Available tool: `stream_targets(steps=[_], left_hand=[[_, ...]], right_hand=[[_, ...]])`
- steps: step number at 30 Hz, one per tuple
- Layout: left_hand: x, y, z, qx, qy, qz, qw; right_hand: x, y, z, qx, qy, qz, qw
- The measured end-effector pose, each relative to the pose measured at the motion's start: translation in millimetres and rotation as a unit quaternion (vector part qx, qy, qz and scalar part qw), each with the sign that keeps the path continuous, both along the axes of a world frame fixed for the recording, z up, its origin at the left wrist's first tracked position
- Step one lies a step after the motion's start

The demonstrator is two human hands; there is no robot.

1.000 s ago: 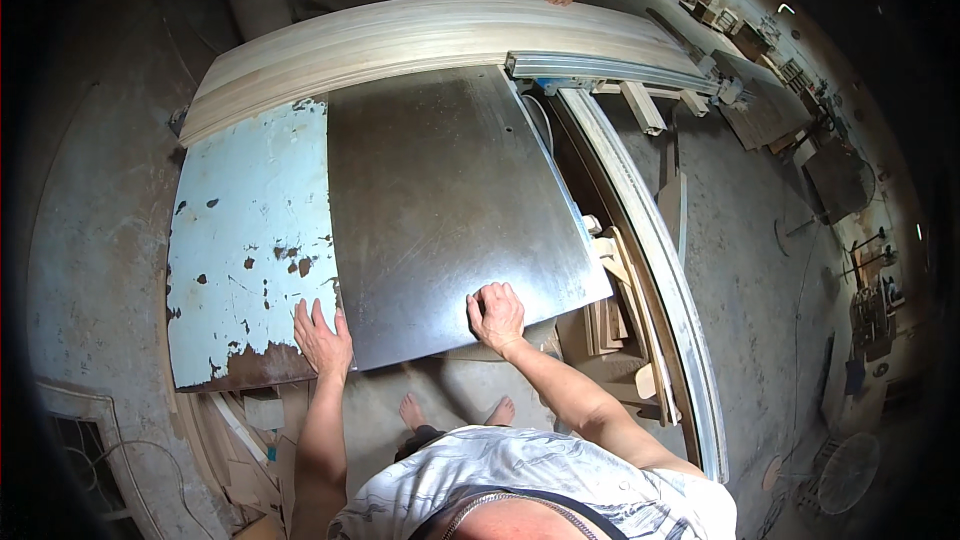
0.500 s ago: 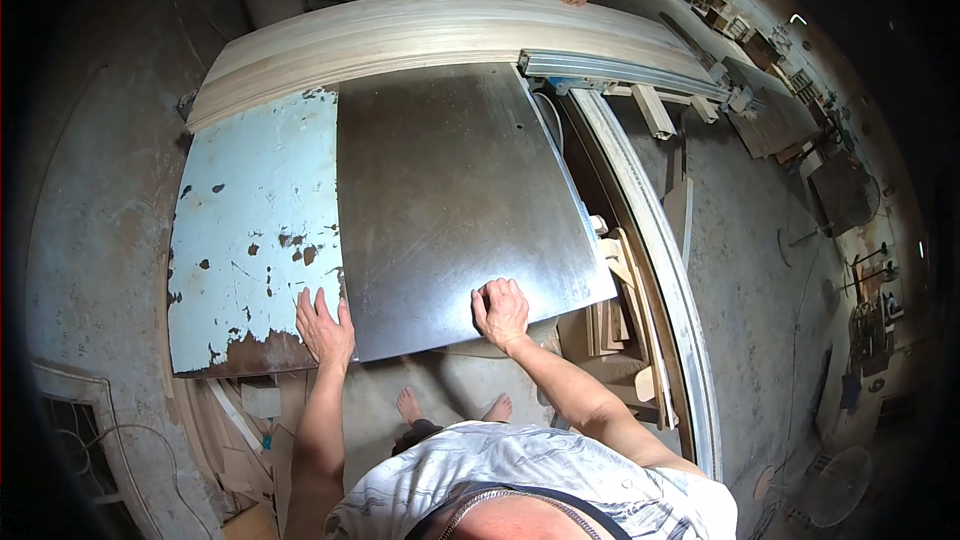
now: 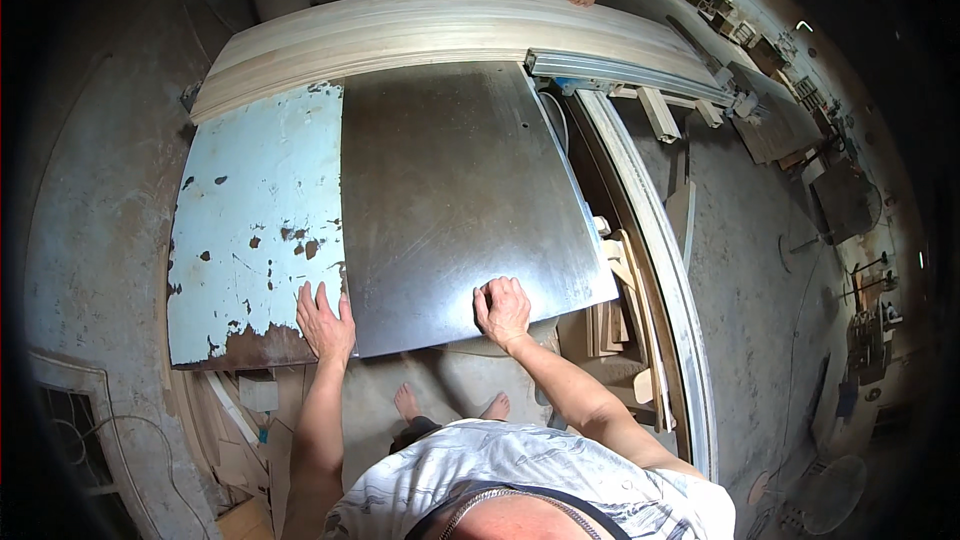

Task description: The person takes cut wooden boards from a table saw and stacks them onto a pile on the floor. The person then checks their fingers and returns to the saw table to assist with more boards.

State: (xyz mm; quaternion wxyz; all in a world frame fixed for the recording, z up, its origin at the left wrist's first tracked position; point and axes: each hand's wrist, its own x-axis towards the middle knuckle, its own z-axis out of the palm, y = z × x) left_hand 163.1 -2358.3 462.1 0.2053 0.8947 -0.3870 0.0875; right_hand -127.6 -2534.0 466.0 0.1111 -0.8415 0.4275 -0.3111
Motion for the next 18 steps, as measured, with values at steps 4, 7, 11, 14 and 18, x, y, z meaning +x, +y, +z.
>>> stream_targets(steps=[4, 7, 11, 14, 18], left_hand=[[0.3, 0.3, -0.6, -0.004, 0.002, 0.000, 1.000], [0.8, 0.4, -0.8, -0.008, -0.002, -0.004, 1.000], [0.9, 0.2, -0.2, -0.007, 0.002, -0.005, 1.000], [0.4, 0.4, 0.2, -0.008, 0.009, -0.003, 1.000], [0.2, 0.4, 0.3, -0.008, 0.012, -0.002, 1.000]], right_hand=[[0.0, -0.1, 0.2, 0.007, 0.000, -0.002, 1.000], [-0.1, 0.2, 0.3, 0.004, 0.000, -0.001, 1.000], [-0.1, 0.5, 0.2, 0.000, -0.001, 0.000, 1.000], [-0.1, 0.5, -0.1, 0.005, -0.001, -0.001, 1.000], [0.1, 0.3, -0.2, 0.003, 0.001, -0.002, 1.000]])
